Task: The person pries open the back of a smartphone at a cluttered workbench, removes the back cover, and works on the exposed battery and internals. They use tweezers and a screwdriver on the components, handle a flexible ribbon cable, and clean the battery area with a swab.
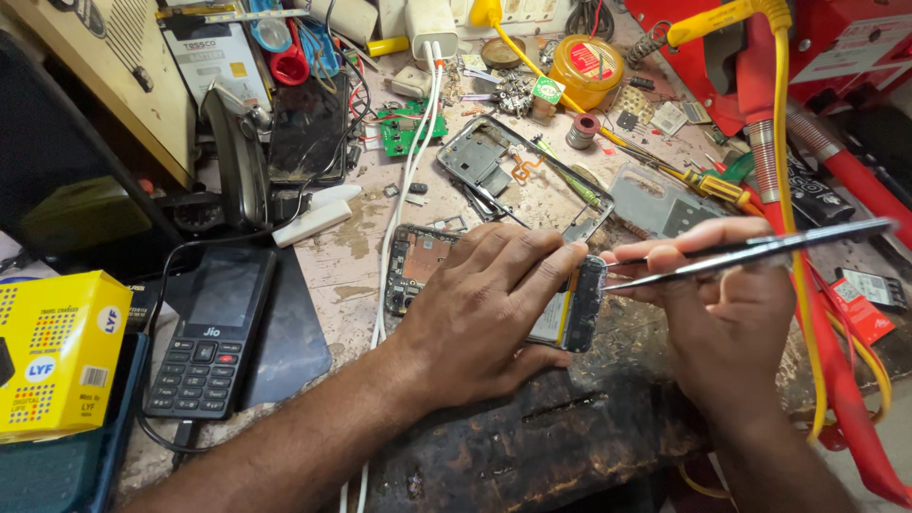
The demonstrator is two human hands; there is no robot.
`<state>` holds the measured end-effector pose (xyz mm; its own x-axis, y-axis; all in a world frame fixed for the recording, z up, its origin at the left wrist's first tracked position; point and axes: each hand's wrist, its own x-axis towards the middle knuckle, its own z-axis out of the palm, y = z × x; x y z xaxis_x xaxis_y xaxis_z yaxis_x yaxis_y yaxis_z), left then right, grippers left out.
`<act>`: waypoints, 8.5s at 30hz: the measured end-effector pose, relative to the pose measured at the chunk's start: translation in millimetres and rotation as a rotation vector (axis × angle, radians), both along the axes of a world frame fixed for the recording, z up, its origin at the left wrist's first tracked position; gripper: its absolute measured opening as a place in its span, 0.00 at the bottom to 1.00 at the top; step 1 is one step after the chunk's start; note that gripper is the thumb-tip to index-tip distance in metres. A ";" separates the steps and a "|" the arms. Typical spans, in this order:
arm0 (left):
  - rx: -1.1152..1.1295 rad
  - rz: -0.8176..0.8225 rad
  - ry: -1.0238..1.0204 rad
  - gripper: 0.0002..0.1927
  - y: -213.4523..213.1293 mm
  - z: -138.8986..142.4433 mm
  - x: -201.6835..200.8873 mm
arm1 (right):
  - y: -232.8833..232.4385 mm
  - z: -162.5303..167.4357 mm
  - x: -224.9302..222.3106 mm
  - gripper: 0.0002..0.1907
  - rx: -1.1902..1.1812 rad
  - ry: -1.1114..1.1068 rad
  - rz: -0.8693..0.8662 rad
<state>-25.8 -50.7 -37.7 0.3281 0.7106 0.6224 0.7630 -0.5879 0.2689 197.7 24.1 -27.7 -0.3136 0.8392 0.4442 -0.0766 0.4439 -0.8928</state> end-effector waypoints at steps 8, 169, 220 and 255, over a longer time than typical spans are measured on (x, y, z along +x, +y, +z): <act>0.008 -0.003 0.003 0.46 -0.6 1.3 0.3 | -1.1 -0.9 0.2 0.12 0.074 -0.002 0.002; -0.190 -0.021 -0.017 0.34 1.3 2.9 -4.3 | 8.2 23.6 -4.0 0.31 0.244 -0.270 -0.122; -0.111 -0.022 0.002 0.31 1.5 6.6 -7.0 | 3.6 4.0 -19.8 0.37 0.299 -0.334 0.040; -0.051 -0.036 -0.014 0.32 3.8 3.9 -7.9 | 10.5 13.0 -19.9 0.34 0.145 -0.249 0.079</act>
